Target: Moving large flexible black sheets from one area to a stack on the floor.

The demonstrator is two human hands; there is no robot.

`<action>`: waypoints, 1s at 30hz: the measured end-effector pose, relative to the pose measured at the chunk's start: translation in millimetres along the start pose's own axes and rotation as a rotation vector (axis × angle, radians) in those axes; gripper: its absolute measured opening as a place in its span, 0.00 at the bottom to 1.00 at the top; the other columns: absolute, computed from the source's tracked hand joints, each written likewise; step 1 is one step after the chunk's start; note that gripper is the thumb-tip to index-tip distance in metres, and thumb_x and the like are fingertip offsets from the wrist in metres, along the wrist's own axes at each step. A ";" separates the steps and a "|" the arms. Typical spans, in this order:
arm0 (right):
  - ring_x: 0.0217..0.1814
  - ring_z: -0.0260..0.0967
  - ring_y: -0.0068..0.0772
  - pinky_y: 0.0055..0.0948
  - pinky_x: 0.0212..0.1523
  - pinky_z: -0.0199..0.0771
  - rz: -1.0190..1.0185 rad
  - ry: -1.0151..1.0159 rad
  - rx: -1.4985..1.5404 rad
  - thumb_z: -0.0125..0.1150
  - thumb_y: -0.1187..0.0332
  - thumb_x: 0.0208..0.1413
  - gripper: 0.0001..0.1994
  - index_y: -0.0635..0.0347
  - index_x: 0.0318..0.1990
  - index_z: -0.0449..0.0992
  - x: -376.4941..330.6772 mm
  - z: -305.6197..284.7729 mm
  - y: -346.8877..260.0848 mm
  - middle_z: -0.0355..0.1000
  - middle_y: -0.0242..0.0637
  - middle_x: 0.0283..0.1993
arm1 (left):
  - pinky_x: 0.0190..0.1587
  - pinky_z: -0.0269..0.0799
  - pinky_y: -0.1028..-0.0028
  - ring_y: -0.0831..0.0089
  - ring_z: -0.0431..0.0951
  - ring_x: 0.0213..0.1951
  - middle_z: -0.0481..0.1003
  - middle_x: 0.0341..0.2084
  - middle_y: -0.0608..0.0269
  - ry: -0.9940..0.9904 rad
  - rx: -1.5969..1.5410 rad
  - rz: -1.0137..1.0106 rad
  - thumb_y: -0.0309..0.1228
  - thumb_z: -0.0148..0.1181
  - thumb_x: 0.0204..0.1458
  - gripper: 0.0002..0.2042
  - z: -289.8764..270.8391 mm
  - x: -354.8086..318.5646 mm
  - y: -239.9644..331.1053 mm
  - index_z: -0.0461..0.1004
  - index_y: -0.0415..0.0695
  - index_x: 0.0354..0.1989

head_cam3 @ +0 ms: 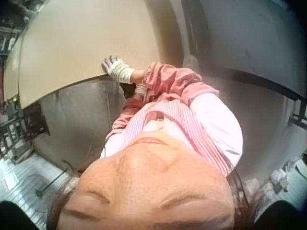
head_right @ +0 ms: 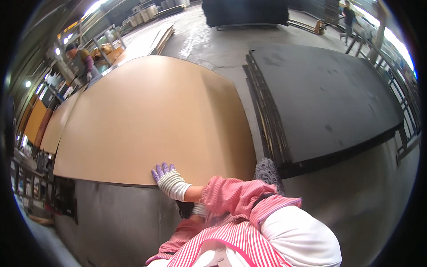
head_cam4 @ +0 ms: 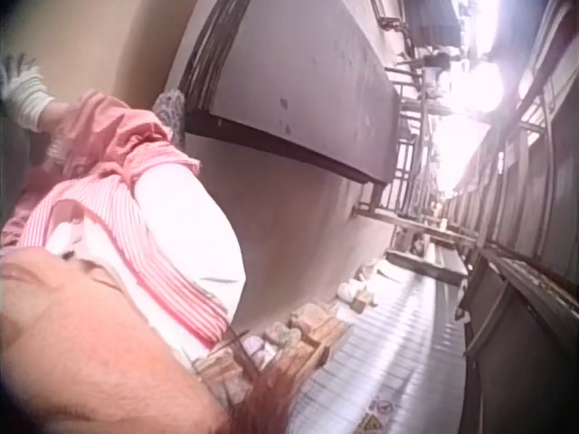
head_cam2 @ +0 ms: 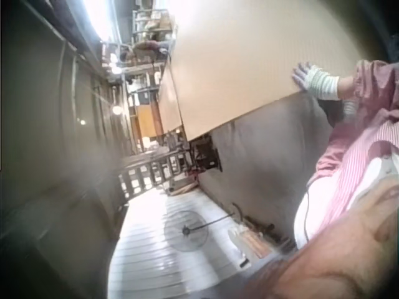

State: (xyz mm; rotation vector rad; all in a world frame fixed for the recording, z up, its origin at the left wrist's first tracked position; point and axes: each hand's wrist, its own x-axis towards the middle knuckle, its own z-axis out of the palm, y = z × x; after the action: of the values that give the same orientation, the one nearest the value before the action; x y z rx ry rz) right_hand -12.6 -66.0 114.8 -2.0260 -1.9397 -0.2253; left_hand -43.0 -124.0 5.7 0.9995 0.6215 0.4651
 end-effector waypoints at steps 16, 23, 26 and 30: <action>0.27 0.73 0.42 0.28 0.27 0.74 0.562 0.573 -0.354 0.63 0.69 0.47 0.15 0.60 0.44 0.74 -303.9 -307.0 198.6 0.74 0.41 0.33 | 0.60 0.57 0.57 0.60 0.70 0.52 0.73 0.46 0.56 -1.200 -0.765 0.786 0.49 0.51 0.51 0.26 125.2 111.9 470.5 0.69 0.44 0.52; 0.34 0.66 0.21 0.24 0.42 0.66 1.204 1.390 0.447 0.64 0.58 0.48 0.16 0.64 0.35 0.76 -464.1 -226.1 258.7 0.73 0.30 0.33 | 0.55 0.63 0.64 0.63 0.67 0.52 0.67 0.52 0.57 -1.403 0.016 0.635 0.43 0.52 0.53 0.25 469.5 53.1 406.6 0.63 0.43 0.56; 0.38 0.65 0.24 0.27 0.44 0.64 1.349 1.539 0.509 0.65 0.53 0.46 0.22 0.63 0.39 0.76 -527.5 -163.1 273.2 0.73 0.33 0.37 | 0.59 0.58 0.68 0.64 0.63 0.56 0.63 0.56 0.56 -1.408 0.439 0.686 0.42 0.50 0.55 0.26 507.9 53.0 325.7 0.58 0.44 0.59; 0.44 0.68 0.34 0.33 0.48 0.68 1.565 1.688 0.988 0.66 0.48 0.43 0.30 0.64 0.47 0.72 -567.6 -94.9 279.3 0.71 0.36 0.46 | 0.62 0.54 0.68 0.59 0.57 0.61 0.58 0.60 0.50 -0.890 0.972 0.754 0.47 0.54 0.51 0.32 432.3 133.8 195.0 0.56 0.42 0.62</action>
State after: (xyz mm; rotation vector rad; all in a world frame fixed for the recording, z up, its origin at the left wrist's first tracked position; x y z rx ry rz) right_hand 239.5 -638.1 -20.9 -1.1036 0.6082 -0.2741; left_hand 330.4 -220.3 312.5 2.2067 -0.4467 0.2926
